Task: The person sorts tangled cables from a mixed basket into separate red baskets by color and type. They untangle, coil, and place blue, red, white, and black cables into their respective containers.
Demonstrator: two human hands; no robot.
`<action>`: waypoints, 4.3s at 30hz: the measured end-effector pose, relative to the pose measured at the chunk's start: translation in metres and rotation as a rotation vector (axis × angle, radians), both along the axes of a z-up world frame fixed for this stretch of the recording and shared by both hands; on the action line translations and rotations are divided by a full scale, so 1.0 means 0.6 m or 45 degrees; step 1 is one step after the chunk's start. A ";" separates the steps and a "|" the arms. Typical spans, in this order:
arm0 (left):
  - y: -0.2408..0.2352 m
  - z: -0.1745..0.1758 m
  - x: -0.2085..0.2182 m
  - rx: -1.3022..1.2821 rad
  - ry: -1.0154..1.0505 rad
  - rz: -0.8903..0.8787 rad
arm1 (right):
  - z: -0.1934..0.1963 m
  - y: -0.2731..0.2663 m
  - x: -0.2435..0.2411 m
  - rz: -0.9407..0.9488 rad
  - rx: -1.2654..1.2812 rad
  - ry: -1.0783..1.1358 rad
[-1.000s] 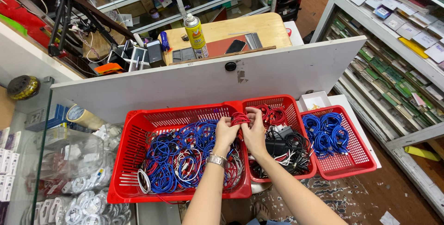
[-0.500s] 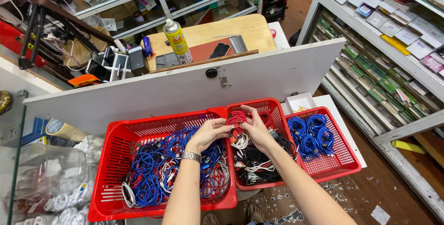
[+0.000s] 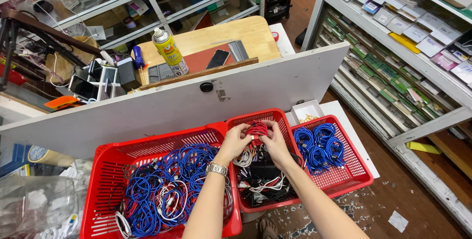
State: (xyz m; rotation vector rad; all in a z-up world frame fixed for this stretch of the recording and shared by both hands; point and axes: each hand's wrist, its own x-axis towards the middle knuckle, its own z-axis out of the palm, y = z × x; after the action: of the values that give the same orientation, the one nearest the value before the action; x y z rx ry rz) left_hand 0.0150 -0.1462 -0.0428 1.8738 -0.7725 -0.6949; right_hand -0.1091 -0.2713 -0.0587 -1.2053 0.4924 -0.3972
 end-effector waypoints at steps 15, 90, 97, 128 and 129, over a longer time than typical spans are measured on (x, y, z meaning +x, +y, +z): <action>-0.048 -0.092 0.029 -0.025 0.695 0.081 | 0.010 -0.090 -0.009 0.270 -0.597 0.300; 0.507 -0.034 0.021 0.000 0.437 0.025 | 0.185 0.318 0.235 0.530 0.031 0.022; 0.489 0.051 0.093 -0.354 0.608 0.475 | -0.050 0.411 0.113 1.023 -1.026 0.835; 0.560 0.132 0.095 -0.515 0.507 0.579 | 0.261 0.284 0.167 0.983 -0.583 0.215; 0.562 0.117 0.095 -0.504 0.639 0.458 | 0.271 0.282 0.170 0.930 -0.538 0.256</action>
State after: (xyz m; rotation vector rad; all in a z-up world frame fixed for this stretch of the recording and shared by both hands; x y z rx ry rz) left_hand 0.0722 0.1909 0.0274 1.3461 -0.2167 -0.6811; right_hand -0.0071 -0.1019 0.1038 -1.7447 0.1087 0.2658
